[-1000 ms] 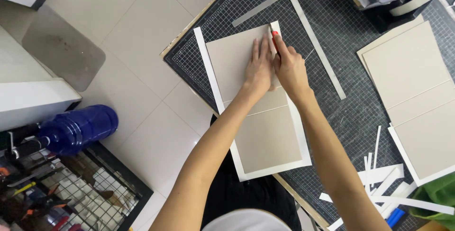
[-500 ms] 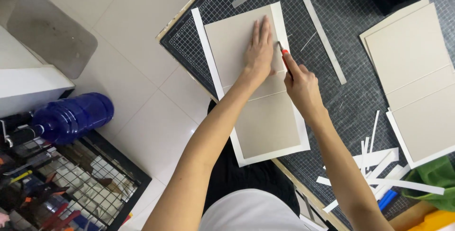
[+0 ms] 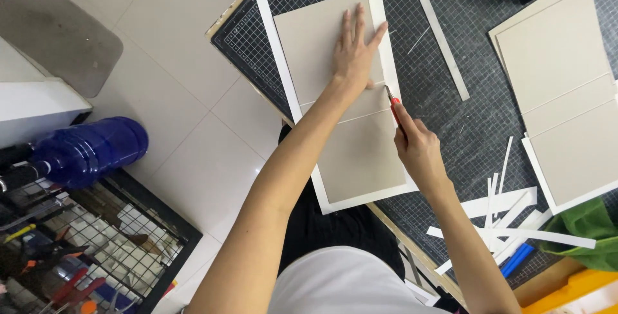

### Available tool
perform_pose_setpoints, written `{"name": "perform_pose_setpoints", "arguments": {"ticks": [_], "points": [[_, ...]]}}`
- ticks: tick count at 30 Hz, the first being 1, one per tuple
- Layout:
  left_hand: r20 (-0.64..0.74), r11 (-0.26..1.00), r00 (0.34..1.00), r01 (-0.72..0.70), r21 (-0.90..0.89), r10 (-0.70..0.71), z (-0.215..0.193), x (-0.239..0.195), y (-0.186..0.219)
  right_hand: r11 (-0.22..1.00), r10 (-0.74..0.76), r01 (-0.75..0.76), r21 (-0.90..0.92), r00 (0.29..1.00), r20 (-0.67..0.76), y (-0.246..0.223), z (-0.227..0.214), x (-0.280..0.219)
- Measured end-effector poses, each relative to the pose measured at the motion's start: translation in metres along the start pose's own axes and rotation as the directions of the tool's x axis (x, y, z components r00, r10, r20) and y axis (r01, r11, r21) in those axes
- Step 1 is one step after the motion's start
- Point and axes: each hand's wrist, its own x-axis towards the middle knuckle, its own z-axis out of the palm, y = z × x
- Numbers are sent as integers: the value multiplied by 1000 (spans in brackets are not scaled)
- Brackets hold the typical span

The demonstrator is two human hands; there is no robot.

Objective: Scoring and folding cardboard sheets using a utility knife and a ruler on a cutting mat.

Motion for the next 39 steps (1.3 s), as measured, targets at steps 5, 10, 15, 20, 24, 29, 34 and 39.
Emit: {"name": "perform_pose_setpoints", "arguments": {"ticks": [5,10,15,20,24,29,34,39], "points": [[-10,1000,1000,-7,-1,7,3,0,0,997,8,-7,-72,1000,22,2,1,-12],[-2,998,1000,-10,-63,10,4,-2,-3,973,134,-153,176,984,117,-19,-32,4],[-199,979,969,-171,-109,147,42,-5,-3,982,106,-101,160,994,-24,-5,-11,4],[-186,953,957,-255,-163,225,37,-38,0,997,75,-77,-19,992,-103,15,27,1],[-183,969,959,-233,-86,215,42,-35,5,998,49,-52,-31,994,-97,28,31,-3],[-153,979,972,-191,-64,180,52,-29,14,999,-27,22,-48,995,-93,30,20,2],[-127,982,980,-165,-92,153,42,-28,14,994,-24,16,-106,997,-73,26,16,4],[-149,983,975,-173,-61,162,46,-25,13,998,-48,47,-31,998,-43,18,9,2]]}}
